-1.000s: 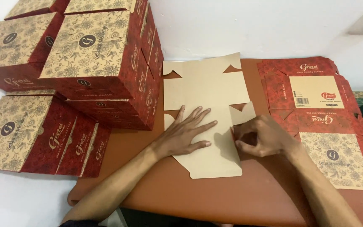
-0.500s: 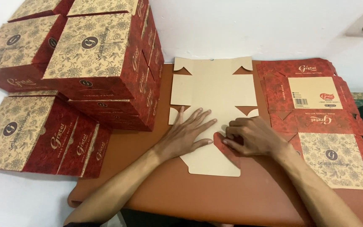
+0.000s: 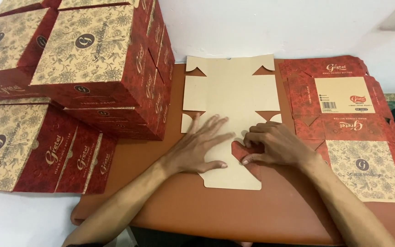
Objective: The person assembles a small cardboard box from a flat sheet by folding along pre-scored lines and tucking flaps into slots. They then place the completed box on a stack of similar boxes.
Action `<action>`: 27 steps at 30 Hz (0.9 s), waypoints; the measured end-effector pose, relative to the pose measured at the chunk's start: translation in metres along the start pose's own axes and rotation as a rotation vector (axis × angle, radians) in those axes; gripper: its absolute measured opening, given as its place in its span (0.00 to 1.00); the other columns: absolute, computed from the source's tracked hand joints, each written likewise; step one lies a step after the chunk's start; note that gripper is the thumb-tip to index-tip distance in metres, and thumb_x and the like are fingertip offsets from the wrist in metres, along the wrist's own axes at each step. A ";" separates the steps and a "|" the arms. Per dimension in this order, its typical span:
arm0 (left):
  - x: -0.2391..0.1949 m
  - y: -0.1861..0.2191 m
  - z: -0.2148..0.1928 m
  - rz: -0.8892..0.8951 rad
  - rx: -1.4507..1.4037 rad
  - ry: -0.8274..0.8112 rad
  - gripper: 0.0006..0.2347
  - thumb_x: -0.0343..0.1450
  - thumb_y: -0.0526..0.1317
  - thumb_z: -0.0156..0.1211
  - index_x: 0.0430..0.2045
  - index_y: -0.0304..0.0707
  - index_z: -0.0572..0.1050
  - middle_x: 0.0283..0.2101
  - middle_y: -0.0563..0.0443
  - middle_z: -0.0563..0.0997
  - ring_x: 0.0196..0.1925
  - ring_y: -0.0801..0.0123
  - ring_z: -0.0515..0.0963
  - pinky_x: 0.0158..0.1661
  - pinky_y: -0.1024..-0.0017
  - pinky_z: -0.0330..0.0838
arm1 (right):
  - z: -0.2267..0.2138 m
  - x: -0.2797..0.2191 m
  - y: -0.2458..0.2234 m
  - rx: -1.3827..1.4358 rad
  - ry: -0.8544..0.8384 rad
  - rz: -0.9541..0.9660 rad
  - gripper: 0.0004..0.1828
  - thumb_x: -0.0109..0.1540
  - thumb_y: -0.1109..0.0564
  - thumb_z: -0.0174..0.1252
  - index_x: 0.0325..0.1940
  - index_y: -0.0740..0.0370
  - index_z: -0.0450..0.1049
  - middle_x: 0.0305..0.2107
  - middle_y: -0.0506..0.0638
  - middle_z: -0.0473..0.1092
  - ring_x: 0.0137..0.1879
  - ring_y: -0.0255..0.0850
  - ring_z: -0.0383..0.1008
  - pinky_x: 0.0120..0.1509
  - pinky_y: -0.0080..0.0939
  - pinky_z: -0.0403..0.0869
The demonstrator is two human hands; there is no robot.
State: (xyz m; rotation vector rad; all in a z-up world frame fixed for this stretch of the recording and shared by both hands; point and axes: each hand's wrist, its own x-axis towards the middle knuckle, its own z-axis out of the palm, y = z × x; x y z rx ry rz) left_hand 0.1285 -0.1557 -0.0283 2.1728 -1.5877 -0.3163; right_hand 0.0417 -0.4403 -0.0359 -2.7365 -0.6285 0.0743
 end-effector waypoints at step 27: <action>0.002 -0.001 0.021 0.091 -0.092 0.001 0.24 0.77 0.54 0.59 0.69 0.49 0.71 0.77 0.43 0.67 0.80 0.48 0.62 0.75 0.30 0.39 | -0.037 -0.012 -0.013 0.139 -0.371 0.171 0.43 0.43 0.38 0.80 0.60 0.42 0.74 0.55 0.49 0.69 0.64 0.53 0.73 0.65 0.57 0.74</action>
